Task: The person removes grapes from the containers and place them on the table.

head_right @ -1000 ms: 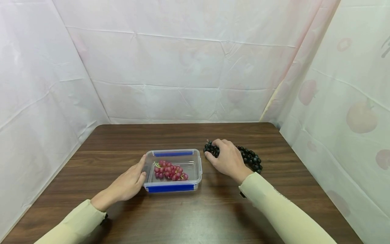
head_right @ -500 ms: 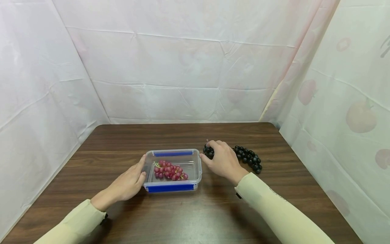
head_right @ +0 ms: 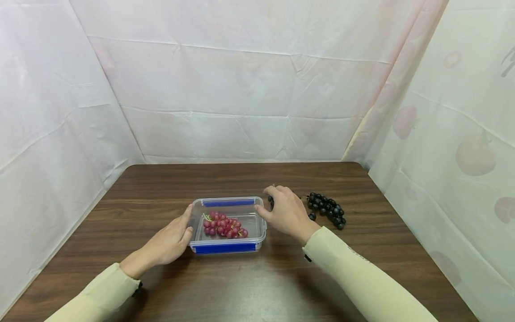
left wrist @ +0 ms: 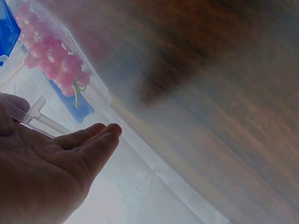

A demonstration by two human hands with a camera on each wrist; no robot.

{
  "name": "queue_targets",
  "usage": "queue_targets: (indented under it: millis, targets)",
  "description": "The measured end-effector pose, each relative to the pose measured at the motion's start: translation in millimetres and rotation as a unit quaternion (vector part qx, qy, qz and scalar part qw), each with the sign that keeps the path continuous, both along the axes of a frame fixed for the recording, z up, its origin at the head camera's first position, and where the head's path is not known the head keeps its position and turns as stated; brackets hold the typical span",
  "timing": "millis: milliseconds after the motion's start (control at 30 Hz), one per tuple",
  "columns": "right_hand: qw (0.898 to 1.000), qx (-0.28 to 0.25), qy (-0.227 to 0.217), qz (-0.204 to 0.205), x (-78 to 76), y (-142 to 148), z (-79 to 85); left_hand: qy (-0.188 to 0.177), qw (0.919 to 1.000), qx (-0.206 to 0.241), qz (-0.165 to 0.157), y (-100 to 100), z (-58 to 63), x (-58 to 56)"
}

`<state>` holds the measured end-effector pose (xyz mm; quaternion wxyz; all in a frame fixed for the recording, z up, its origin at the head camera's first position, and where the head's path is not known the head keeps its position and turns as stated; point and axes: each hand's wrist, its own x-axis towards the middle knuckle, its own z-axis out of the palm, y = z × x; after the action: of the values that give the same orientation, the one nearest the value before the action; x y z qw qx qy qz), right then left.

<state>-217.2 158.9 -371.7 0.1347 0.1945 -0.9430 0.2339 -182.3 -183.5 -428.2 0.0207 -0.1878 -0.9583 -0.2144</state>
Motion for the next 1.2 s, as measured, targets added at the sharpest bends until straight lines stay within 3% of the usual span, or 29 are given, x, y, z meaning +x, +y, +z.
queue_targets:
  millis: [633, 1200]
  targets:
    - [0.998, 0.038, -0.033, 0.043, 3.7, -32, 9.3, -0.006, 1.0000, 0.000, -0.001, 0, 0.7, 0.6]
    - [0.995, 0.059, -0.056, 0.065, 4.8, -51, 3.5, -0.008, 1.0000, 0.001, 0.000, 0, 1.3, 0.8]
